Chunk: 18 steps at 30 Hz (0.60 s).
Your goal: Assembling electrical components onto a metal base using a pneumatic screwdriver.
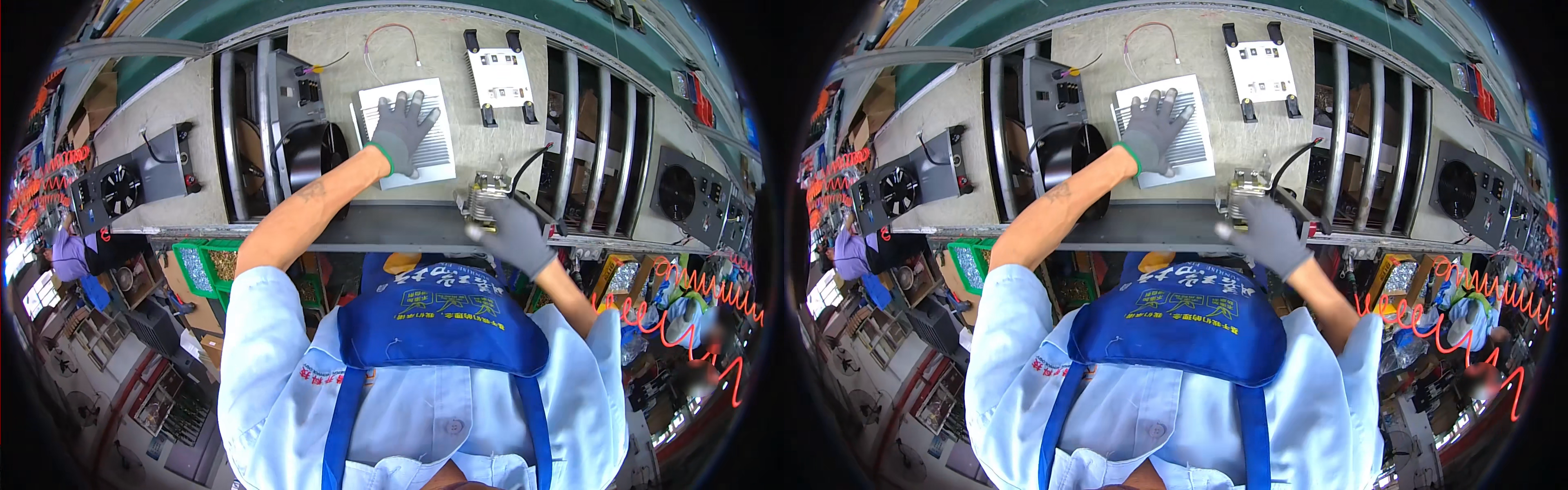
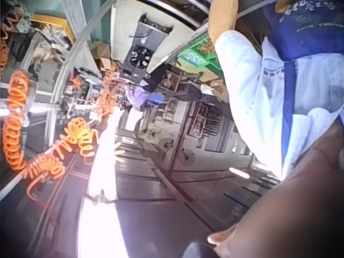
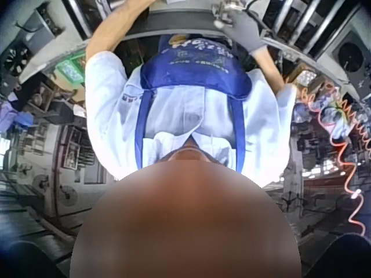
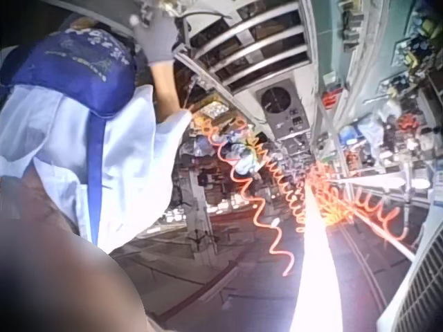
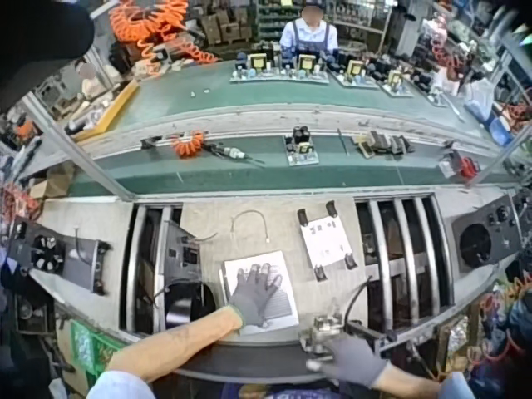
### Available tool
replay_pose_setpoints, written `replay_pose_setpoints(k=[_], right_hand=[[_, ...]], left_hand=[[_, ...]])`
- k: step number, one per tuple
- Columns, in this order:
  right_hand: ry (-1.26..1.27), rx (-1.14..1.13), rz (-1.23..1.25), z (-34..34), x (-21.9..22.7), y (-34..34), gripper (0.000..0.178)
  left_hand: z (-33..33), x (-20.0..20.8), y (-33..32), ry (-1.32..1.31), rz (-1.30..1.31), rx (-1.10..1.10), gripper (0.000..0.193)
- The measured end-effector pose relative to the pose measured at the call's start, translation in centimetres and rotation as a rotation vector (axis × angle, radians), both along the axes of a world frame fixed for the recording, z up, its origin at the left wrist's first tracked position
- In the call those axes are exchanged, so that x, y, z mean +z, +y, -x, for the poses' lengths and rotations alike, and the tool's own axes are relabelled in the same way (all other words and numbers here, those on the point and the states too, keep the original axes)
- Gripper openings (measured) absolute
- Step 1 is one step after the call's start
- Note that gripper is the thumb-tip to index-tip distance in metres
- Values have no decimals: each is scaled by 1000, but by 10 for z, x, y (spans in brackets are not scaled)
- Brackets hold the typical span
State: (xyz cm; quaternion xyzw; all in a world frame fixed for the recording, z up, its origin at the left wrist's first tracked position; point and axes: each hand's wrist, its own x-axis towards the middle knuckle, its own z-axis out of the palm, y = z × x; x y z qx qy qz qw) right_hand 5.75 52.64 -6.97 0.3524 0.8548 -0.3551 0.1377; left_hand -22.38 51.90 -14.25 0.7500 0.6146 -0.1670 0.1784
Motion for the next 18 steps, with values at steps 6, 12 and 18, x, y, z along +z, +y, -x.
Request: replay_pose_setpoints(k=[6, 12, 18], right_hand=[[105, 121, -225, -22, -17, -49, 42], [182, 148, -363, -27, -26, -50, 38], [156, 128, -344, -28, -25, -52, 38]], left_hand=[[-3, -4, -11, 22, 16, -90, 121], [-3, 8, -46, 41, 108, -231, 123], [-6, 12, -62, 47, 120, -171, 123]])
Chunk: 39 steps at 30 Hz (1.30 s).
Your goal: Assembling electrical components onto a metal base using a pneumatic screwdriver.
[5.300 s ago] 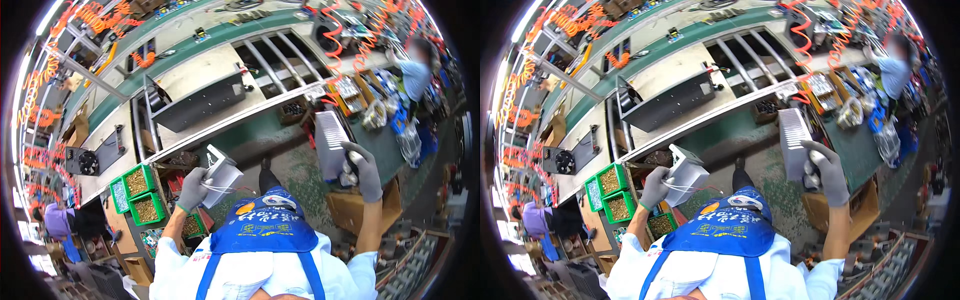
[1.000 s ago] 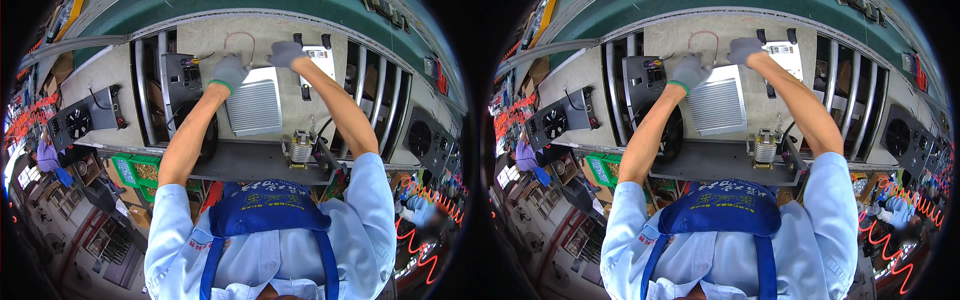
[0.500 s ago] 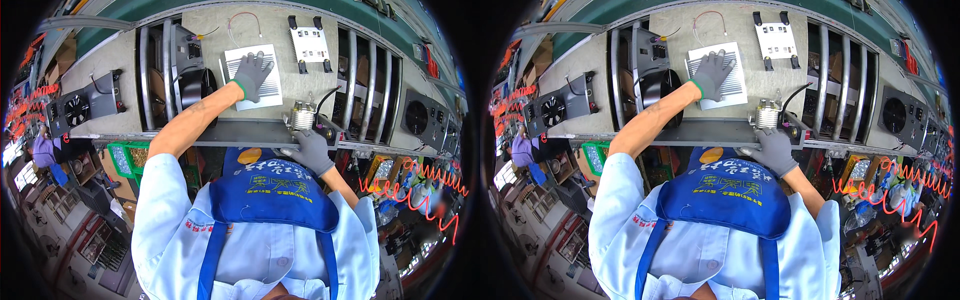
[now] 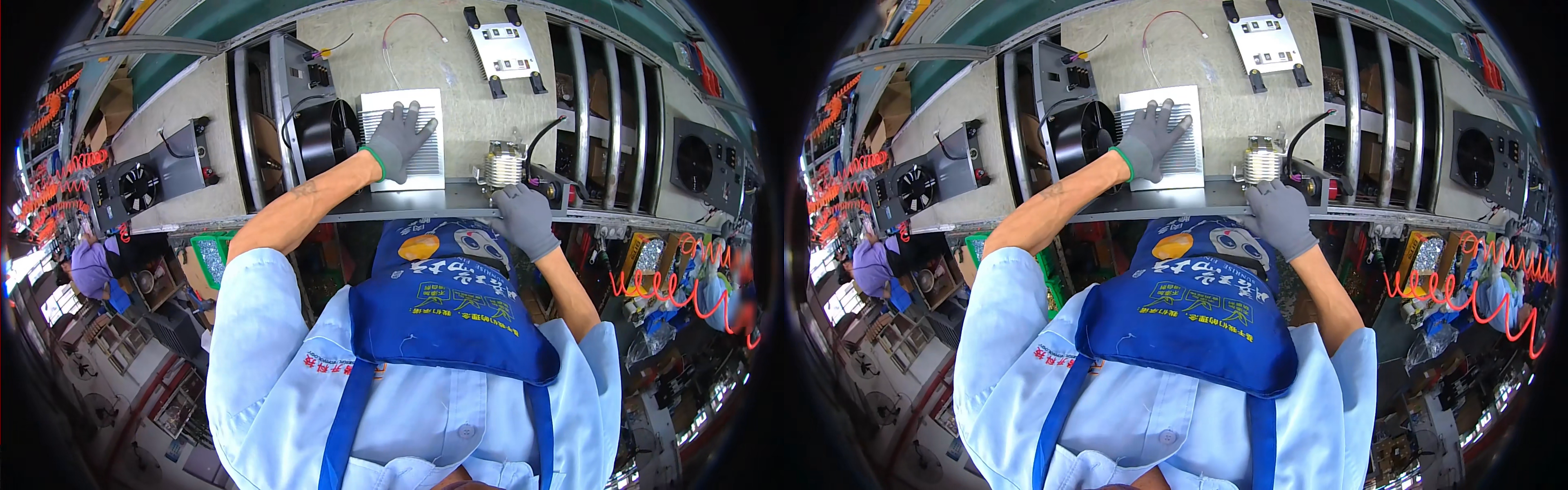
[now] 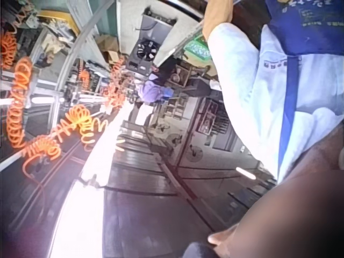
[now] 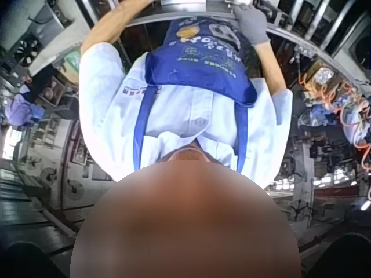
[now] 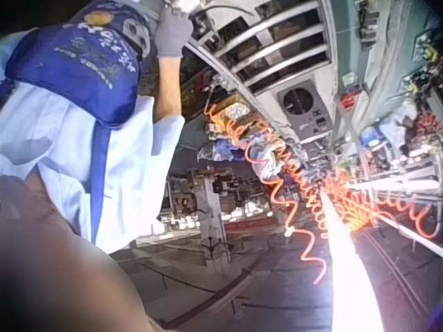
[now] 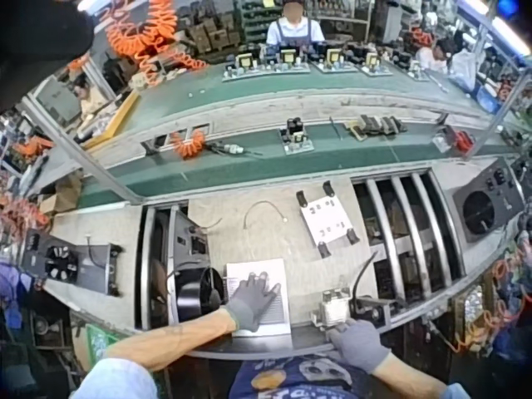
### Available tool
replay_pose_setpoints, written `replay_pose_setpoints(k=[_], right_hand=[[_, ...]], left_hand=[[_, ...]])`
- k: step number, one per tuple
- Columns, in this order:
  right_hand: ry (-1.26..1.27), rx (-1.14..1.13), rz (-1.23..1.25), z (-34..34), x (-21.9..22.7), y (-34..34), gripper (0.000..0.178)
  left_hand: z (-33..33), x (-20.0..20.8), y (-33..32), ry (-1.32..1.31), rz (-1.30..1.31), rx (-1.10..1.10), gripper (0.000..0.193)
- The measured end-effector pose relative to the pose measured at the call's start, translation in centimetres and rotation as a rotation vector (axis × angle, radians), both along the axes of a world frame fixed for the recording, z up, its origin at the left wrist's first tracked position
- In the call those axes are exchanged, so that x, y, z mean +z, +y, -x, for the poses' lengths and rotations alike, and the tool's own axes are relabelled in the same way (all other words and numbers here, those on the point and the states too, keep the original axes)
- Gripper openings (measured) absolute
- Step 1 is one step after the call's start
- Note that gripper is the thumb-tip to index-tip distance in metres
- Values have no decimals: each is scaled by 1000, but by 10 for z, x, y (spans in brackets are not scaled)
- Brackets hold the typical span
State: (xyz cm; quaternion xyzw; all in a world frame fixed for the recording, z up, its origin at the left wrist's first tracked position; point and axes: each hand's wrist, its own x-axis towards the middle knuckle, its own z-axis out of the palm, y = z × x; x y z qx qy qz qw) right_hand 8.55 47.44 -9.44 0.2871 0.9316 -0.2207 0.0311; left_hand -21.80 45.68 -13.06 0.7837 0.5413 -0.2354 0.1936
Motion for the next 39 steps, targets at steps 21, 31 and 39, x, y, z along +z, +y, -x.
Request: replay_pose_setpoints(k=[21, 31, 39], right_hand=[[32, -70, -8, 5, 2, 0, 47], [52, -76, -26, 4, 4, -1, 52], [20, -61, -16, 4, 4, 2, 52]], left_hand=[[117, -184, 166, -44, -72, 825, 35], [133, -160, 162, -56, -44, 962, 41], [127, -182, 186, -113, -237, 913, 31]])
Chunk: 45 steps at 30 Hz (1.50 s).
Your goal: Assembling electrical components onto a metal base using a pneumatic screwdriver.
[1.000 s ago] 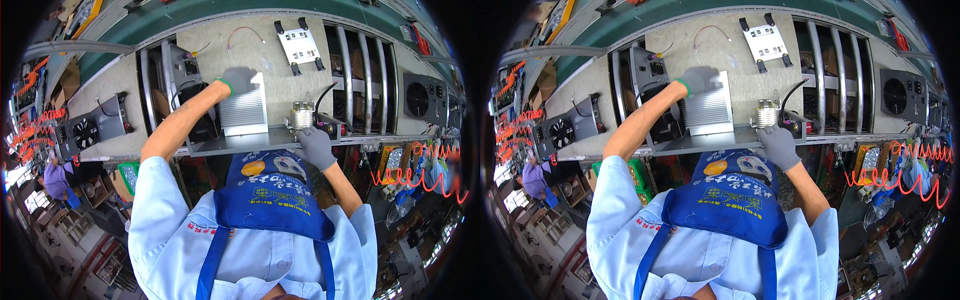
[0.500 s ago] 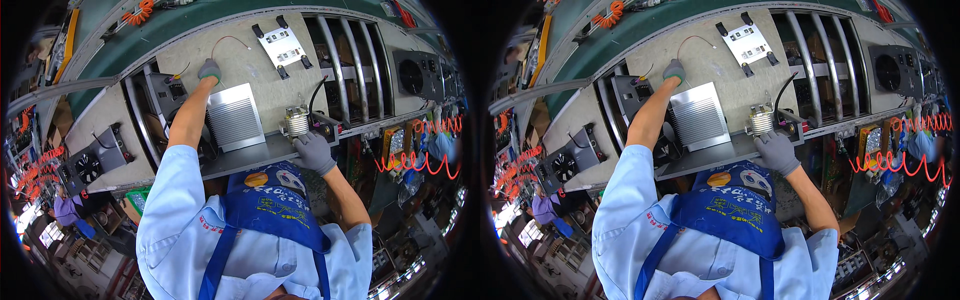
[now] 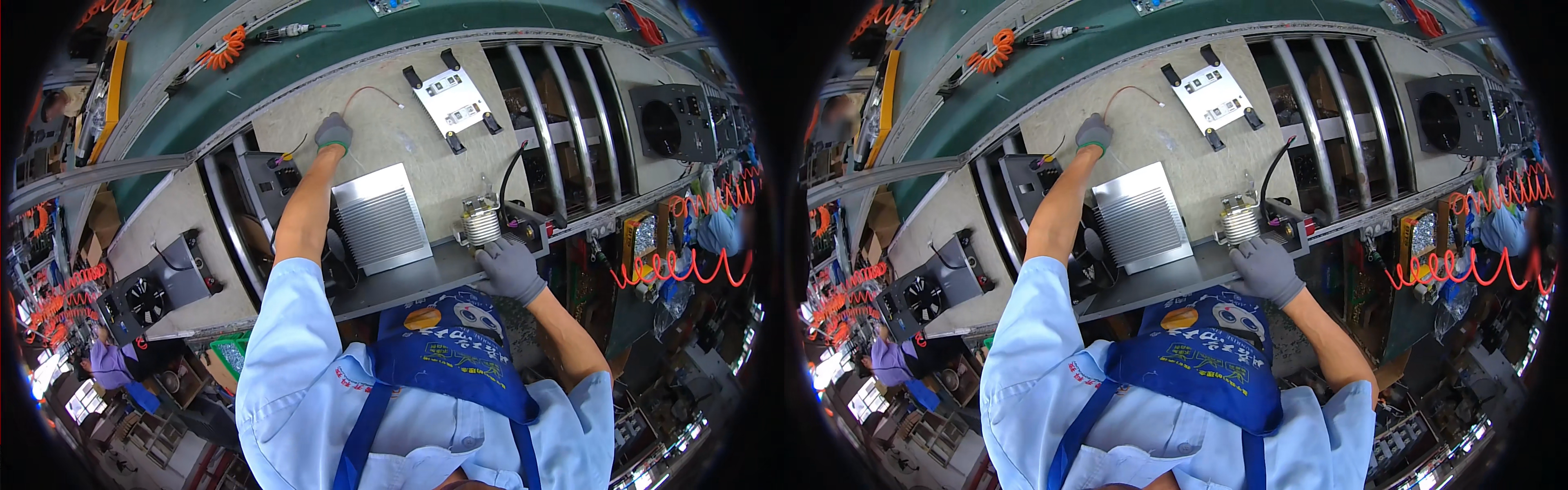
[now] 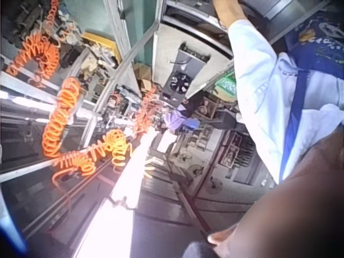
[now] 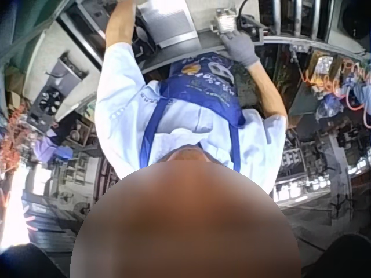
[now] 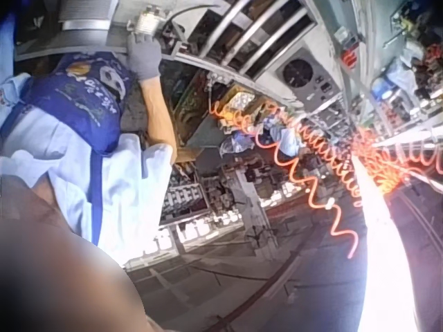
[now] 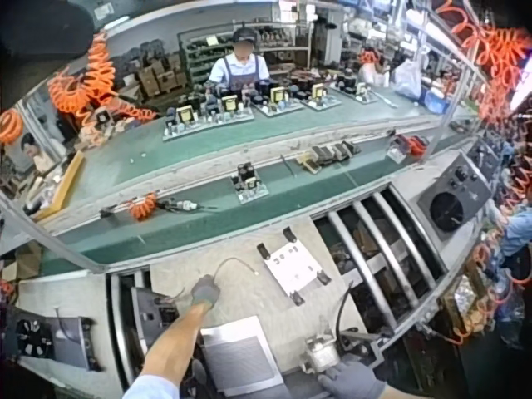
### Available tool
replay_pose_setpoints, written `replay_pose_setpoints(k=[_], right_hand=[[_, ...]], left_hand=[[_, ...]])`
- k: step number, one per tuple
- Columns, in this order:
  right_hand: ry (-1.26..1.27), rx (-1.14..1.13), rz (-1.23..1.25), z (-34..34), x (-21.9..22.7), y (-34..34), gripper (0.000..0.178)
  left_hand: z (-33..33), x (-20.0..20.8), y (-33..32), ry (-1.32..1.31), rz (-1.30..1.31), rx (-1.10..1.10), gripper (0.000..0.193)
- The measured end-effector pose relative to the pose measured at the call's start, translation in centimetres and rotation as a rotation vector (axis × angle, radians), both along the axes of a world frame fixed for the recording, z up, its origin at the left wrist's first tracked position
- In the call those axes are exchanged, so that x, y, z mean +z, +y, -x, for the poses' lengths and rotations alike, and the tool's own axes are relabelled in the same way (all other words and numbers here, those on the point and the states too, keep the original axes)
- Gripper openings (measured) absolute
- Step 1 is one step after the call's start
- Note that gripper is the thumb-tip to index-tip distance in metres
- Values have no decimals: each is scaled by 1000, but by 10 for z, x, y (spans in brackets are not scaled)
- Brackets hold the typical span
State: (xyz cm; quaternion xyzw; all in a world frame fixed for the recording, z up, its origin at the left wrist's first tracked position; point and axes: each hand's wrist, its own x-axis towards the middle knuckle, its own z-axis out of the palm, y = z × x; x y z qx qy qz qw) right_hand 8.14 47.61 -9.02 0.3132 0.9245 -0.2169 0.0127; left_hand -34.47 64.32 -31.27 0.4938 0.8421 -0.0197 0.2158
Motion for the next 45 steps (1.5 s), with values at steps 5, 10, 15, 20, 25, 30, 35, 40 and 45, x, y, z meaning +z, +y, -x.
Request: replay_pose_setpoints(k=[5, 10, 15, 20, 25, 30, 35, 40, 45], right_hand=[[3, -8, 4, -1, -1, -2, 53], [30, 0, -5, -2, -3, -2, 52], [42, -10, -5, -4, -4, -3, 51], [62, -1, 1, -5, -5, -3, 48], [88, 6, -20, -5, -6, -4, 46], [140, 25, -22, -5, -2, -4, 46], [478, -26, -109, -25, 16, -15, 45], [567, -172, -101, -88, 14, -58, 39], [346, -373, -82, -187, -42, -64, 30]], left_hand=[[13, -24, -4, 161, 8, -333, 26], [4, 2, -20, 577, 802, -848, 27], [-4, 31, -39, 537, 703, -1075, 25], [4, 40, -35, 236, 164, -1078, 26], [-24, 28, -36, -44, 561, -905, 35], [-24, 29, -33, -173, 293, -598, 45], [-44, 98, -64, -82, -43, -348, 49], [-131, 167, -163, -4, 120, -604, 108], [-154, 177, -164, 122, 263, -643, 133]])
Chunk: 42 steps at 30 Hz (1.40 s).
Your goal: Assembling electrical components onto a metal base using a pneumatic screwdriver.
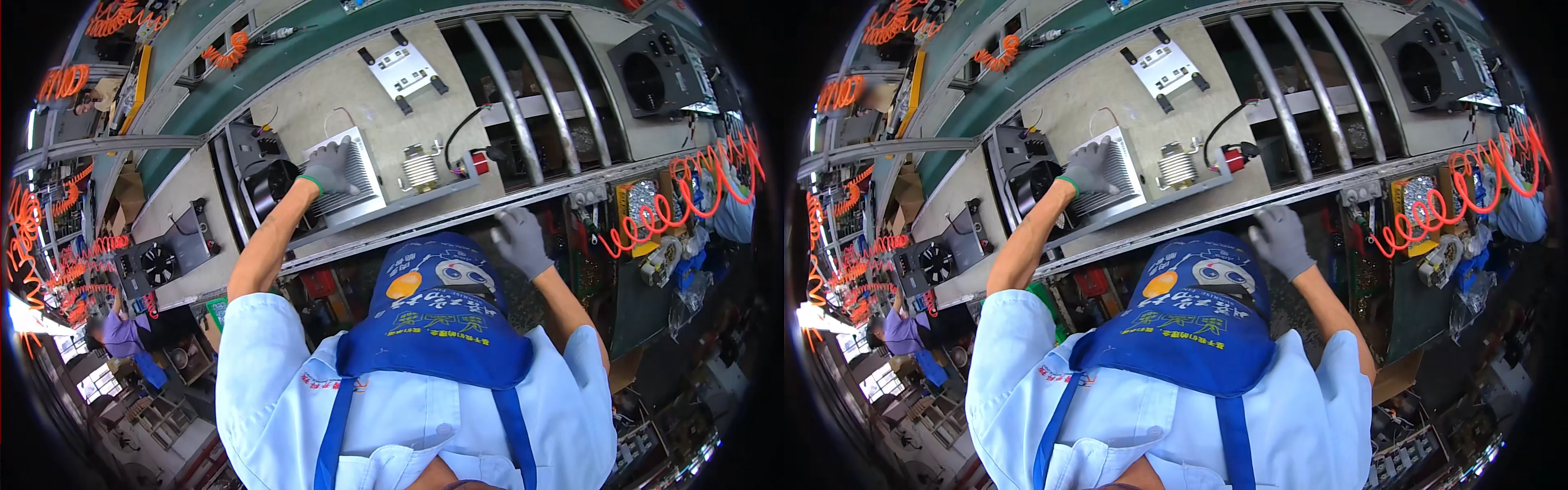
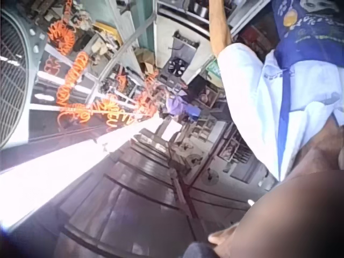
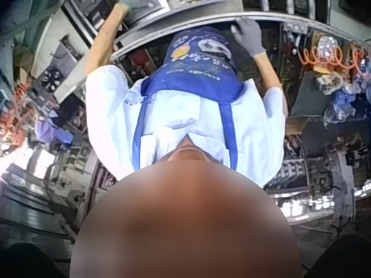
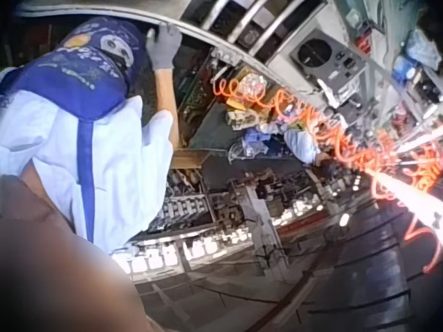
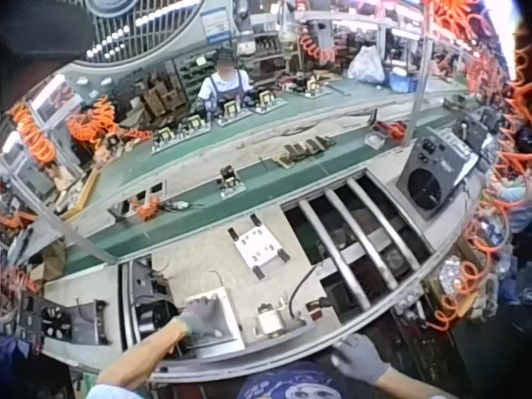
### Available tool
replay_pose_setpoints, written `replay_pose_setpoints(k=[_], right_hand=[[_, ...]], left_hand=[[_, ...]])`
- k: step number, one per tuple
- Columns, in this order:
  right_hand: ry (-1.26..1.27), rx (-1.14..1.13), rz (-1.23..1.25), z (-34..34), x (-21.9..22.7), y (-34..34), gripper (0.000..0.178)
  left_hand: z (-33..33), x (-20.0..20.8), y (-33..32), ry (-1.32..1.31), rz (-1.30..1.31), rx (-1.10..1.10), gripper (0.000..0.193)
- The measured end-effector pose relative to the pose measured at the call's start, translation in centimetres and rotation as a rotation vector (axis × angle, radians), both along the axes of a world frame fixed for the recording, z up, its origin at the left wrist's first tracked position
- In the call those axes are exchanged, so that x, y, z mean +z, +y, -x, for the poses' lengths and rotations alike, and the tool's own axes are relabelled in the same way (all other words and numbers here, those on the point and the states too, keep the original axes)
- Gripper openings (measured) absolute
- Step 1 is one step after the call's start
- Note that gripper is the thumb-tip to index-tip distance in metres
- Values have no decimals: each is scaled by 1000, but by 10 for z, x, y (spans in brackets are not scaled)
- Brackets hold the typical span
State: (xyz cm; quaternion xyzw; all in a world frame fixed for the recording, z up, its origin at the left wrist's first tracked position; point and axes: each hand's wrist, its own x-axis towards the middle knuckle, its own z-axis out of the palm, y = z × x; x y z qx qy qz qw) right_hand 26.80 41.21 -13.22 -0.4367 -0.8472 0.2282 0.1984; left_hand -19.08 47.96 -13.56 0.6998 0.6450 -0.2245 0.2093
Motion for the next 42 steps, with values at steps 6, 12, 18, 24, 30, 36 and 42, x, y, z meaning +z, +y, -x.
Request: replay_pose_setpoints(k=[6, 12, 18, 24, 30, 36, 42], right_hand=[[-529, -378, 71, -158, -74, 53, 27], [-666, -517, 757, -264, -178, 77, 71], [-164, -782, 812, -277, -277, 84, 55], [-216, -741, 1225, -286, -274, 98, 46], [-632, -485, 1164, -243, -233, 23, 41], [-820, -77, 871, -145, -208, -83, 40], [-770, -23, 750, -40, -164, -158, 39]], left_hand=[[-3, -9, -15, -75, -169, 133, 119], [-16, 39, -103, -430, -953, 591, 47], [-27, 27, -266, -295, -1264, 991, 26], [-13, -55, -397, -177, -682, 1467, 37], [61, -72, -494, 133, -429, 1685, 36], [171, -66, -532, 173, -316, 1506, 47], [232, -78, -523, 40, -185, 1197, 47]])
